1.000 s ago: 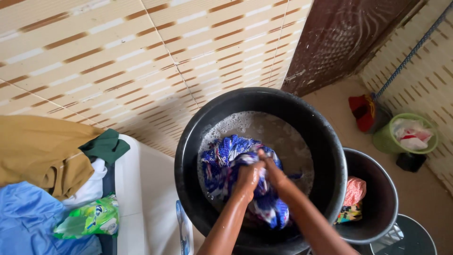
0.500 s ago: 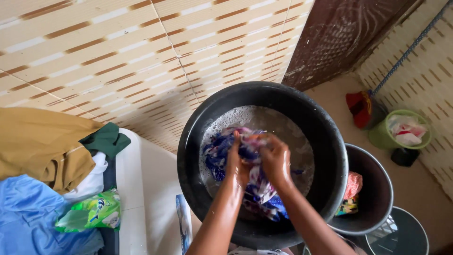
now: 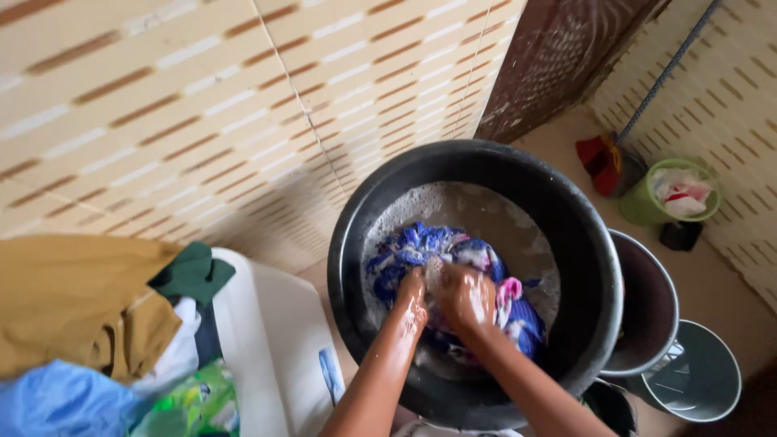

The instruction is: The recorder is hand washing clothes in a plastic tub with soapy water.

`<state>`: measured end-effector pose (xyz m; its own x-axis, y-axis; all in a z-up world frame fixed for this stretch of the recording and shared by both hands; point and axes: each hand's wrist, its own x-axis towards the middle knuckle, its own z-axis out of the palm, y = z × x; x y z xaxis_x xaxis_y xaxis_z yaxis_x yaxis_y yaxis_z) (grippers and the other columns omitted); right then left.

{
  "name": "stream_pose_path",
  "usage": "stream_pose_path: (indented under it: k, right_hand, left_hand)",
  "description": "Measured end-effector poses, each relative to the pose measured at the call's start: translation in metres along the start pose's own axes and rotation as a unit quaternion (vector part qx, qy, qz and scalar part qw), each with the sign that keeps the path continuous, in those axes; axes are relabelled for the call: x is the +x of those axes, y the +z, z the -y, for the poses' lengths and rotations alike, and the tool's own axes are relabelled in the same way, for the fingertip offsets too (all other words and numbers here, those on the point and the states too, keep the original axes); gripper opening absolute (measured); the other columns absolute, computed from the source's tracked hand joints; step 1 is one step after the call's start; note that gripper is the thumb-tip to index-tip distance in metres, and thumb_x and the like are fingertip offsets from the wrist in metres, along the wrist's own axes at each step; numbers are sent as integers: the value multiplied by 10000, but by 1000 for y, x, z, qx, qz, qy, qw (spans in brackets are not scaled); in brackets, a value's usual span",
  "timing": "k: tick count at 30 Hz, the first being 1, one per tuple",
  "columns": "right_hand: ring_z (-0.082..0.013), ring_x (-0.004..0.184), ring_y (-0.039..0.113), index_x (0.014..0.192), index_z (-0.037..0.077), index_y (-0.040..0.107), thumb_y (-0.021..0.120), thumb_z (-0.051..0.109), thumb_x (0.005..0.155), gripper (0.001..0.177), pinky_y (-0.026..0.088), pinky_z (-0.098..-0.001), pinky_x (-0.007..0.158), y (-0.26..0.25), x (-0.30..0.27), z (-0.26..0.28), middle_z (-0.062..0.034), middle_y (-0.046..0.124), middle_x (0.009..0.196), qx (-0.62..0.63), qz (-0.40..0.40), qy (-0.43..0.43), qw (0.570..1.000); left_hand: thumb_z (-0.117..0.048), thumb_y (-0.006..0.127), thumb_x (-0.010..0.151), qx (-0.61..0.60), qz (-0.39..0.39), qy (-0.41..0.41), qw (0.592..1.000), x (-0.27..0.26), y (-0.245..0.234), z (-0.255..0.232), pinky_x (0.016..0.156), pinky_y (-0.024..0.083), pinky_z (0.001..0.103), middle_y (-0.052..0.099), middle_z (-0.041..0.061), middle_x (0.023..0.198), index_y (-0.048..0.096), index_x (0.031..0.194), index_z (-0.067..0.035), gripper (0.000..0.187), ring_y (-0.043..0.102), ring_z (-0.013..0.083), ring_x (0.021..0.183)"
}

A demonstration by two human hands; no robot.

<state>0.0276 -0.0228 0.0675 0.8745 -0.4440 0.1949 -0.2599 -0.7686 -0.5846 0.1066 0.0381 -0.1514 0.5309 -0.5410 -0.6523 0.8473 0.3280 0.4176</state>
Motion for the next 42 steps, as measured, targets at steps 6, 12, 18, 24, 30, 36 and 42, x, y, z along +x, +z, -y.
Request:
stream_pose_path:
  k: [6,12,18,24,30,36,42]
  right_hand:
    - [-394,959,662,1354,96,470,585,592,937,658,514,-483,809,14,-1,4,-257,682,1011,4,183,228,956]
    - [-260,1081,644,1455,172,508,840,244,702,826,529,-371,866,-9,66,-34,-224,676,1236,282,278,224,891]
    - [-170,886,735,1183,115,754,604,-39,703,526,566,-302,811,-34,50,-2,-102,786,995,251,-5,182,951]
    - [-246,810,741,1043,71,680,545,-9,639,434,573,-363,789,-95,-4,43,-154,744,870,300,64,47,951]
    - [-385,756,714,1071,106,712,779,352,811,364,551,-456,694,-73,0,-5,-202,737,818,87,161,22,983]
    - [-387,763,714,1119,124,738,559,590,933,533,542,-487,731,-43,23,-52,-238,712,739,-1,165,84,983]
    - [-407,864,726,1364,137,551,502,748,912,762,568,-525,783,-33,0,-28,-225,729,877,-75,253,125,956]
  left_hand:
    - [-397,545,960,185,-34,-10,982,25,-44,35,623,464,362,644,83,877,663,1030,-78,347,605,220,781]
    - [-317,710,901,368,100,174,908,-142,92,-46,866,498,414,697,53,1126,602,1227,-83,415,645,226,1051]
    - [-406,763,1020,-107,28,18,994,-95,61,-42,883,509,438,698,98,987,652,1119,-79,359,648,284,950]
    - [-460,710,940,-75,141,-57,986,-86,86,-82,905,547,421,728,116,1065,688,1147,-57,453,681,285,957]
    - [-334,517,907,-165,128,-2,978,-118,116,-21,994,583,311,758,104,1224,688,1236,-4,496,728,187,1115]
    - [-301,508,979,-181,-125,78,973,-46,74,11,782,618,383,764,92,948,706,1126,-45,356,733,227,833]
    - [-401,482,995,-108,-137,81,981,-68,78,-11,704,573,373,739,78,904,696,1068,-50,418,687,228,769]
